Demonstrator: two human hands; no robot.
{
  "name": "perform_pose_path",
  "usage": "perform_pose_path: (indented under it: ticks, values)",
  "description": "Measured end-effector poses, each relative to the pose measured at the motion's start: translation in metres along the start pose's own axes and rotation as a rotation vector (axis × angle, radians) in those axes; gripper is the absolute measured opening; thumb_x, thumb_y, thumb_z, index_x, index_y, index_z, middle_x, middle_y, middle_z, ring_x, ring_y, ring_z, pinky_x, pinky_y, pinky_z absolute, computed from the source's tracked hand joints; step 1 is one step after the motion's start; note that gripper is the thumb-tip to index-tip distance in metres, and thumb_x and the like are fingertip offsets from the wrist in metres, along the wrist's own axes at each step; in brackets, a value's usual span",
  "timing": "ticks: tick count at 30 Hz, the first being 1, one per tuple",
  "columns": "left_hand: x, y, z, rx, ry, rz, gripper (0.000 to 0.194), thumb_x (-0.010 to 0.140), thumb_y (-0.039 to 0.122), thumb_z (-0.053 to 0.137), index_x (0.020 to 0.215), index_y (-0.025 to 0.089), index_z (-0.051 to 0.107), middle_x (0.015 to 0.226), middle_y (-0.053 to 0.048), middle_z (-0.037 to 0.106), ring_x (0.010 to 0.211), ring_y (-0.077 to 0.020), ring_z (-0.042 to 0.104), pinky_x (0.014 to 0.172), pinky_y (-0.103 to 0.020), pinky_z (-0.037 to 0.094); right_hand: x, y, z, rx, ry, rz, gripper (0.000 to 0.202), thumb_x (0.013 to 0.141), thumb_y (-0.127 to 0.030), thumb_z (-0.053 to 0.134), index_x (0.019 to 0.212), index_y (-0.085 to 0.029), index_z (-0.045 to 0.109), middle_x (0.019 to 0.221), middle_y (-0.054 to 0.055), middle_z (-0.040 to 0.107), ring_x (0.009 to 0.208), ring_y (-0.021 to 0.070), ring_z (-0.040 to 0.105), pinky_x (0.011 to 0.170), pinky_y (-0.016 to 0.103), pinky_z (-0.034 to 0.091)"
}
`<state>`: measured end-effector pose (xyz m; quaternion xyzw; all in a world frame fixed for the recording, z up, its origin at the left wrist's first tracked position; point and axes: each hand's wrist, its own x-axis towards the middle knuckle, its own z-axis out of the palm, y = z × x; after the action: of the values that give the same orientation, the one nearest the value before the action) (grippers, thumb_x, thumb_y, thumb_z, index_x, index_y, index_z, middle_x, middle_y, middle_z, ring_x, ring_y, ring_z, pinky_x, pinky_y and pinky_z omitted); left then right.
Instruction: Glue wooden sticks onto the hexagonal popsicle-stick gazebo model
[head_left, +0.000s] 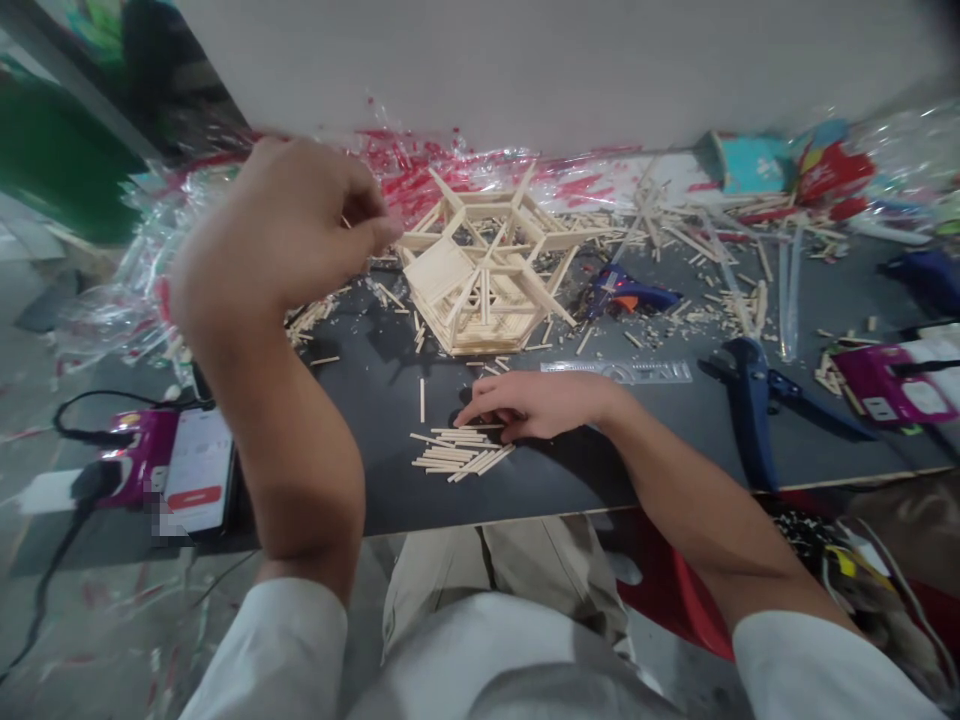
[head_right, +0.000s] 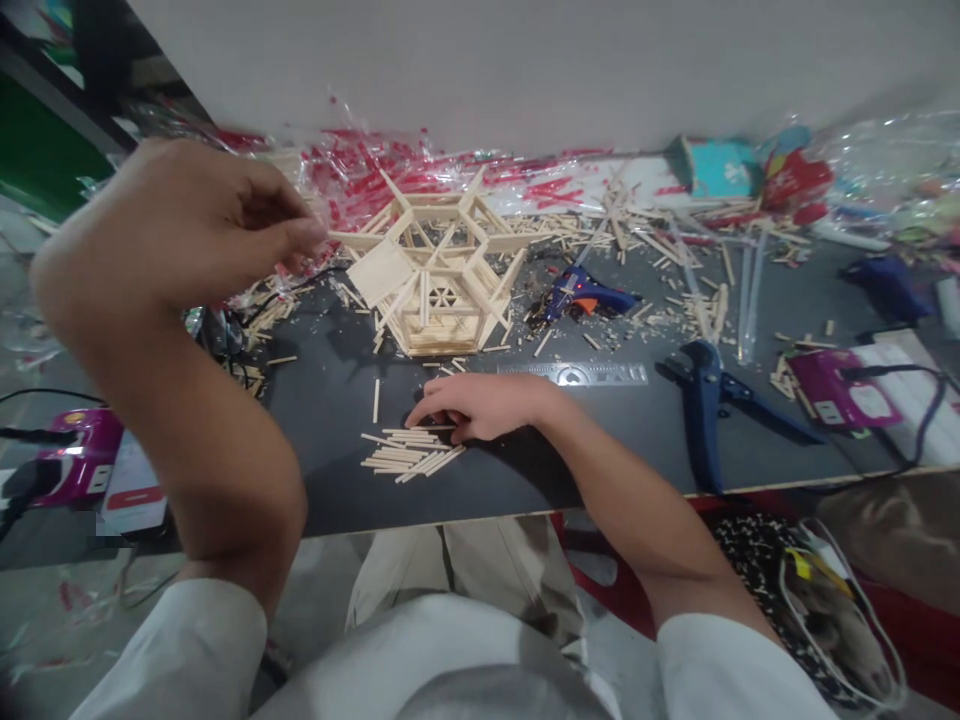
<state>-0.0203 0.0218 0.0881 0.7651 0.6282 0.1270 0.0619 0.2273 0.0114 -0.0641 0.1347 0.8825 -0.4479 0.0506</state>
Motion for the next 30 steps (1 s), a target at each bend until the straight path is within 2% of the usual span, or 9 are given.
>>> perform_pose_path:
  ticks: [4, 6, 12, 16, 20, 22, 25, 28, 30]
  values:
    - [0.001, 0.001, 0.001, 0.042, -0.013, 0.022, 0.019, 0.094, 0.028, 0.068, 0.098, 0.014, 0.08, 0.073, -0.001, 0.065, 0.07, -0.0144, 0.057, 0.095, -0.035, 0.048, -0.003, 0.001, 0.0, 0.011, 0.002, -0.012, 0.054, 0.097, -0.005, 0.061, 0.148, -0.019, 0.066, 0.1, 0.004, 0.055, 0.075, 0.0116, 0.053, 0.071, 0.025, 0.044]
    - [0.002, 0.002, 0.001, 0.065, -0.021, 0.036, 0.021, 0.094, 0.03, 0.066, 0.098, 0.015, 0.081, 0.074, -0.002, 0.067, 0.071, -0.0155, 0.058, 0.092, -0.034, 0.047, -0.002, 0.001, 0.002, 0.008, 0.009, -0.015, 0.054, 0.096, -0.004, 0.06, 0.147, -0.021, 0.068, 0.098, 0.003, 0.054, 0.073, 0.0109, 0.053, 0.07, 0.025, 0.043]
    - [0.003, 0.005, -0.001, 0.02, -0.071, 0.004, 0.026, 0.092, 0.035, 0.068, 0.07, 0.022, 0.069, 0.062, 0.001, 0.061, 0.068, -0.0167, 0.052, 0.086, -0.033, 0.042, 0.003, 0.001, 0.007, -0.01, 0.126, -0.023, 0.033, 0.097, -0.006, 0.061, 0.124, -0.016, 0.078, 0.09, 0.003, 0.062, 0.077, 0.0125, 0.056, 0.074, 0.026, 0.043]
    - [0.003, 0.002, -0.001, -0.038, -0.087, -0.028, 0.026, 0.091, 0.036, 0.069, 0.068, 0.024, 0.066, 0.061, -0.001, 0.061, 0.067, -0.0188, 0.05, 0.082, -0.034, 0.039, 0.003, -0.004, 0.008, -0.05, 0.197, 0.115, 0.025, 0.099, -0.017, 0.068, 0.123, -0.014, 0.071, 0.091, 0.004, 0.067, 0.079, 0.0154, 0.058, 0.074, 0.028, 0.043]
    - [0.004, -0.001, 0.001, -0.044, -0.108, 0.022, 0.023, 0.091, 0.038, 0.067, 0.074, 0.023, 0.068, 0.066, -0.002, 0.065, 0.069, -0.0193, 0.054, 0.079, -0.033, 0.038, 0.005, -0.015, 0.009, -0.16, 0.214, 0.204, 0.003, 0.098, -0.016, 0.066, 0.095, -0.016, 0.067, 0.106, 0.009, 0.065, 0.088, 0.0173, 0.059, 0.075, 0.028, 0.043]
    - [0.004, 0.0, 0.002, -0.042, -0.086, 0.072, 0.022, 0.092, 0.037, 0.065, 0.077, 0.022, 0.069, 0.068, -0.002, 0.066, 0.07, -0.019, 0.055, 0.08, -0.033, 0.039, 0.008, -0.021, 0.008, -0.205, 0.181, 0.262, 0.011, 0.094, -0.01, 0.062, 0.085, -0.017, 0.062, 0.102, 0.009, 0.063, 0.08, 0.0153, 0.055, 0.068, 0.027, 0.037]
    - [0.001, 0.005, 0.002, -0.103, 0.019, 0.164, 0.017, 0.094, 0.032, 0.064, 0.087, 0.02, 0.074, 0.074, -0.003, 0.069, 0.07, -0.0181, 0.057, 0.081, -0.036, 0.042, 0.01, -0.027, 0.007, -0.224, 0.159, 0.301, 0.017, 0.083, -0.004, 0.062, 0.077, -0.018, 0.054, 0.093, 0.006, 0.06, 0.068, 0.0126, 0.044, 0.061, 0.028, 0.029]
    - [-0.004, 0.013, 0.001, -0.26, 0.058, 0.247, 0.014, 0.096, 0.028, 0.065, 0.098, 0.02, 0.076, 0.082, -0.004, 0.073, 0.071, -0.0183, 0.062, 0.076, -0.038, 0.046, 0.005, -0.028, 0.005, -0.117, 0.279, 0.186, 0.019, 0.08, -0.004, 0.062, 0.078, -0.019, 0.051, 0.086, 0.002, 0.059, 0.069, 0.0113, 0.046, 0.063, 0.026, 0.033]
    - [-0.006, 0.017, 0.001, -0.355, 0.011, 0.315, 0.012, 0.097, 0.033, 0.067, 0.097, 0.025, 0.075, 0.082, -0.004, 0.074, 0.071, -0.019, 0.063, 0.071, -0.039, 0.048, -0.002, -0.026, 0.005, -0.027, 0.469, 0.068, 0.014, 0.085, -0.009, 0.062, 0.083, -0.02, 0.054, 0.079, -0.002, 0.058, 0.066, 0.0103, 0.047, 0.063, 0.024, 0.037]
